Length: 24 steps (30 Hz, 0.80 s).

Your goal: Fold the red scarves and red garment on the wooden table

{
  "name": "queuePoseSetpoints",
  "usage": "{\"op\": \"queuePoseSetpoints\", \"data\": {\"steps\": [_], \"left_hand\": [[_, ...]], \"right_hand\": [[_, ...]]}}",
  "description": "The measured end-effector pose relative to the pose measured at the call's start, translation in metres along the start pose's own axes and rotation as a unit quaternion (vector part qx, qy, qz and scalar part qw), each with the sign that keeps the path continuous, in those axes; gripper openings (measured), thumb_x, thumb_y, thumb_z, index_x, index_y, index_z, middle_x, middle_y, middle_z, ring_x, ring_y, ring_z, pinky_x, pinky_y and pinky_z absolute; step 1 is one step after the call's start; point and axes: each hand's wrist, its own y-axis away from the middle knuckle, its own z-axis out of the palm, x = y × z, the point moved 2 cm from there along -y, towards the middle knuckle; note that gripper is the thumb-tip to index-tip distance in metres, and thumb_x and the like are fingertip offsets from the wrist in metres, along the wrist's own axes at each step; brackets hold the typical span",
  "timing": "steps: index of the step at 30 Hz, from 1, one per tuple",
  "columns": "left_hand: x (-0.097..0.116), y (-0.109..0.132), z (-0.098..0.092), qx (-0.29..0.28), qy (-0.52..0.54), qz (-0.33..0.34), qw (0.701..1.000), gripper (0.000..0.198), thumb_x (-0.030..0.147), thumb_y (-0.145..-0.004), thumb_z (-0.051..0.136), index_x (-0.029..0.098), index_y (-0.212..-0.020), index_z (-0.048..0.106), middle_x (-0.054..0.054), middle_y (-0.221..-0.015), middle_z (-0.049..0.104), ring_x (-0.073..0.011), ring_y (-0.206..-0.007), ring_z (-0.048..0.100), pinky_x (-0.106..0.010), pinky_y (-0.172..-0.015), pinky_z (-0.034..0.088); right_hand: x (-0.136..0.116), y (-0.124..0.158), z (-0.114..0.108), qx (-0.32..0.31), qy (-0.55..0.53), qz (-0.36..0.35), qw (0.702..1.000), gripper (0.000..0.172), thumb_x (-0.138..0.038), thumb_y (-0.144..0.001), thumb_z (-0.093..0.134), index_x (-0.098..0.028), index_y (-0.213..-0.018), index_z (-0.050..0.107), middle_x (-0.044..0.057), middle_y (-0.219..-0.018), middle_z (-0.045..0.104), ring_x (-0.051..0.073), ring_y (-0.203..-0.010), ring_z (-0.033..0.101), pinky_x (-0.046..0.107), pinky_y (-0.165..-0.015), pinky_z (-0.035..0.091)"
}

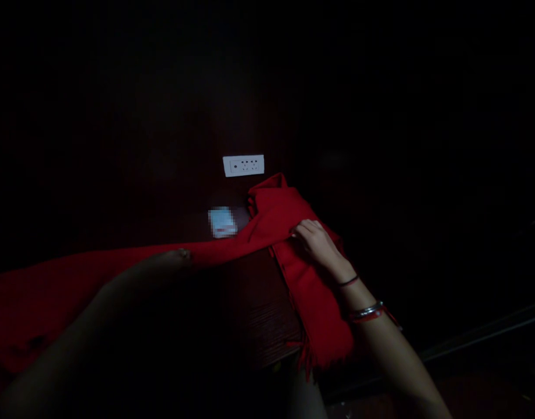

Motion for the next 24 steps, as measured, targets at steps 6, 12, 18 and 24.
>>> {"op": "queuePoseSetpoints", "data": {"steps": [6,12,18,24], "left_hand": [[0.018,0.01,-0.044,-0.088,-0.015,-0.042,0.995,0.03,0.022,-0.084,0.03,0.015,-0.101,0.054,-0.01,-0.089,0.062,-0.0191,-0.073,0.058,-0.028,-0.062,0.042],[0.028,0.015,-0.06,-0.034,0.03,-0.051,0.998,0.021,0.023,-0.081,0.032,0.019,-0.095,0.047,-0.006,-0.085,0.059,-0.0183,-0.07,0.056,-0.028,-0.06,0.039],[0.009,0.001,-0.038,-0.007,0.125,0.017,0.992,0.024,0.03,-0.083,0.029,0.018,-0.072,0.047,-0.002,-0.075,0.054,-0.0137,-0.069,0.05,-0.024,-0.065,0.038],[0.007,0.011,-0.057,0.035,0.183,-0.008,0.982,0.027,0.037,-0.083,0.029,0.019,-0.076,0.049,-0.001,-0.078,0.055,-0.014,-0.071,0.051,-0.025,-0.067,0.038]], "right_hand": [[0.008,-0.012,-0.019,0.033,0.025,0.005,0.999,0.021,-0.027,-0.087,0.036,-0.016,-0.081,0.053,0.007,-0.078,0.053,0.017,-0.072,0.047,0.028,-0.066,0.036],[0.018,-0.038,-0.03,-0.046,0.044,-0.026,0.998,0.02,-0.025,-0.085,0.039,-0.014,-0.079,0.056,0.007,-0.074,0.053,0.015,-0.065,0.047,0.025,-0.061,0.036],[0.014,-0.041,-0.028,-0.121,0.034,-0.066,0.99,0.02,-0.022,-0.083,0.041,-0.014,-0.079,0.059,0.007,-0.074,0.055,0.014,-0.065,0.048,0.023,-0.061,0.036],[0.021,-0.039,-0.043,-0.035,0.016,-0.019,0.999,0.022,-0.024,-0.084,0.038,-0.014,-0.077,0.056,0.006,-0.072,0.053,0.014,-0.064,0.048,0.024,-0.059,0.037]]}}
